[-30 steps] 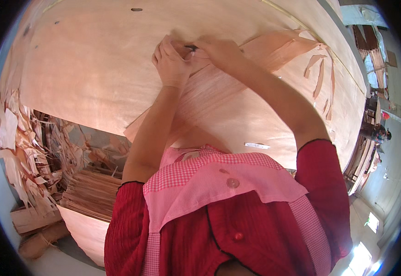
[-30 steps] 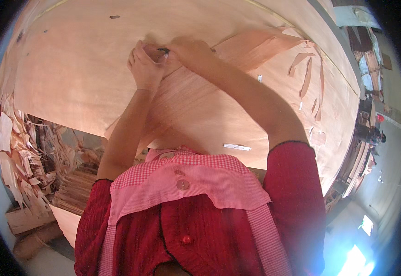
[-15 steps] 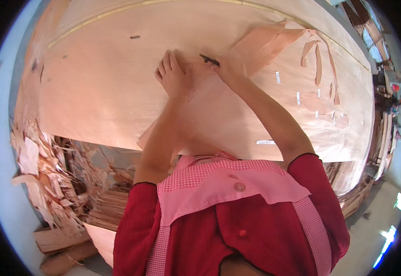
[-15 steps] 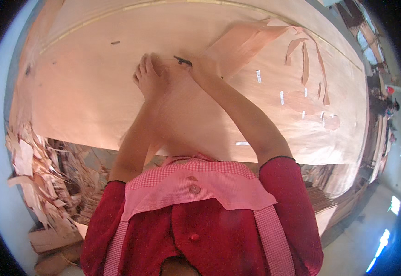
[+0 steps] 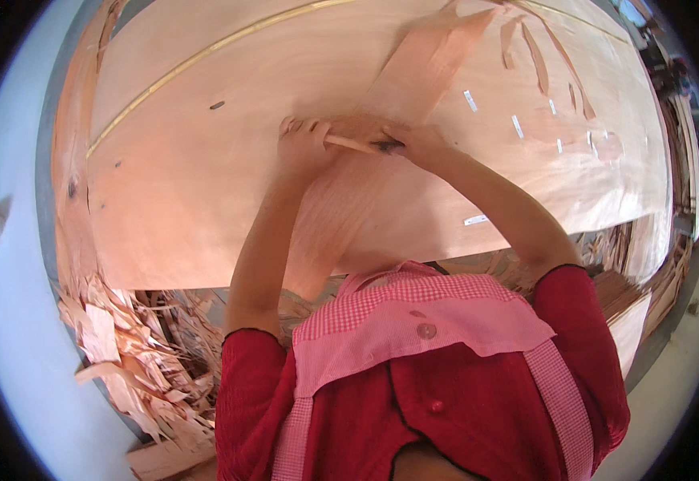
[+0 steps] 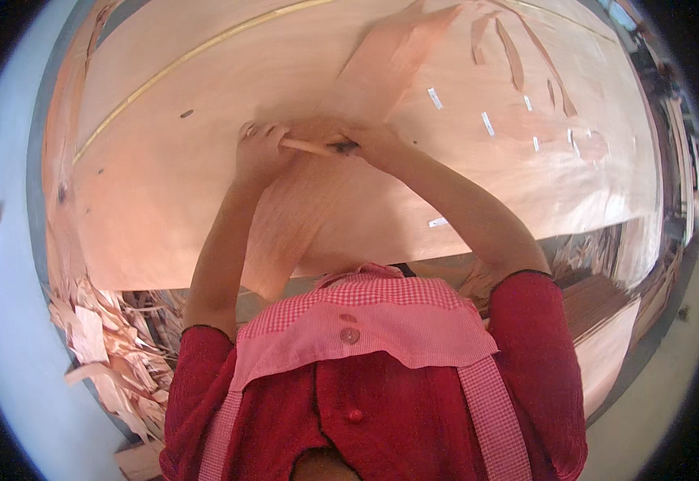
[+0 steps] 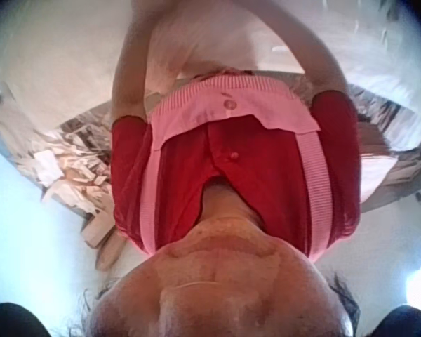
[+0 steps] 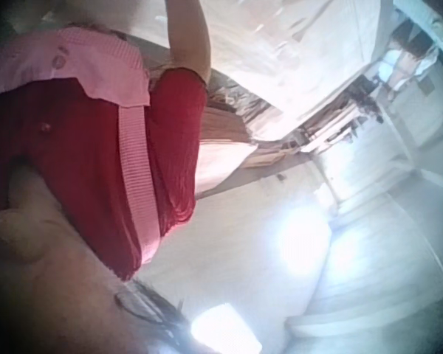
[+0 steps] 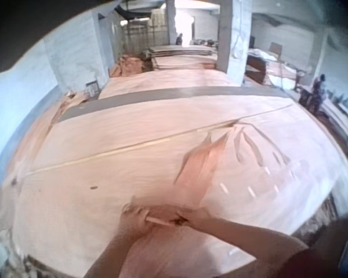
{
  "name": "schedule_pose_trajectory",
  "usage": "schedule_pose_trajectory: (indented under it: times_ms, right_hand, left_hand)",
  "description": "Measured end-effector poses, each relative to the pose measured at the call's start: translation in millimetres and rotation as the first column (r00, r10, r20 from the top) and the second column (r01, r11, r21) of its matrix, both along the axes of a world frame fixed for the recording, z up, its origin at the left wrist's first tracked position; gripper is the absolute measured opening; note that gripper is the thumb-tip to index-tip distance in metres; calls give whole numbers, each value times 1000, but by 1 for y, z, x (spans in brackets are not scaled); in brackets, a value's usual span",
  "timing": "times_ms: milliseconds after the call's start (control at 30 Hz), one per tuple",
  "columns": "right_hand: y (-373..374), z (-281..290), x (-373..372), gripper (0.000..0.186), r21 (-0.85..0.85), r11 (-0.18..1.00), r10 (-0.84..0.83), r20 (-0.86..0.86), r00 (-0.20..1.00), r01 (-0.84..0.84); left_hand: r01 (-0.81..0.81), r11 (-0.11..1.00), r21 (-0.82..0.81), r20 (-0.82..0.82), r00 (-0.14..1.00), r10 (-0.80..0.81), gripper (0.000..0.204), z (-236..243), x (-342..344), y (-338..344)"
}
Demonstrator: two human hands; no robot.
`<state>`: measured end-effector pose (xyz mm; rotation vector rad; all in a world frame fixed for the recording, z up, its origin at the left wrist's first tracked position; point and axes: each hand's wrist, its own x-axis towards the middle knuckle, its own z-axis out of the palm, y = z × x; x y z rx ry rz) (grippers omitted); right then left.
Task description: The person uses a knife to trim and cut strips of wood veneer on a workbench, then applies small pieces of white tape to secure the sections of veneer.
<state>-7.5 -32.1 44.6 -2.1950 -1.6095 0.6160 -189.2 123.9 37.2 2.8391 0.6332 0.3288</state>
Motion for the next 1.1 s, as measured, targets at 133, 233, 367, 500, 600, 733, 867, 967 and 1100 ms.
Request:
schedule_pose_trajectory:
  times_ms: [133, 233, 367, 500, 600, 733, 867, 967, 1100]
  right_hand:
    - [-67, 18, 15, 40, -408, 912, 34, 148, 988, 30]
    - [-107, 31, 23, 37, -307, 928, -173, 155, 973, 213]
    - [-191, 44, 32, 30, -189, 657, -704, 190, 684, 729]
    - [-226, 11, -1, 25, -230, 798, -514, 225, 828, 558]
    - [-222, -11, -7, 26, -181, 840, -431, 348, 833, 511]
    - [-211, 15, -10, 20, -337, 850, -332, 254, 909, 405]
    - [-174, 78, -15, 20, -562, 825, -211, -195, 958, 67]
    - [-104, 87, -32, 18, -266, 944, -316, -547, 775, 197]
    - [10, 38, -44, 15, -48, 919, -273, -793, 545, 390]
  left_hand:
    - [107, 992, 64, -103, 990, -100, 24, 9, -12, -8]
    - [79, 992, 101, -202, 978, -57, 27, 3, -13, -11]
    - [-108, 994, 12, -87, 990, 109, 47, -23, -7, -16]
    - [-104, 968, 229, -20, 994, 112, 48, -47, -11, -23]
    - [-105, 960, 260, 27, 994, 101, 49, -59, -12, -24]
    - [-121, 941, 315, -58, 988, 146, 48, -61, -9, -23]
    - [-108, 966, 235, 37, 994, 102, 46, -48, -10, -26]
    - [-51, 963, 264, 43, 998, 41, 42, -39, -9, -23]
    - [15, 998, 54, 62, 998, -18, 35, -37, 0, -12]
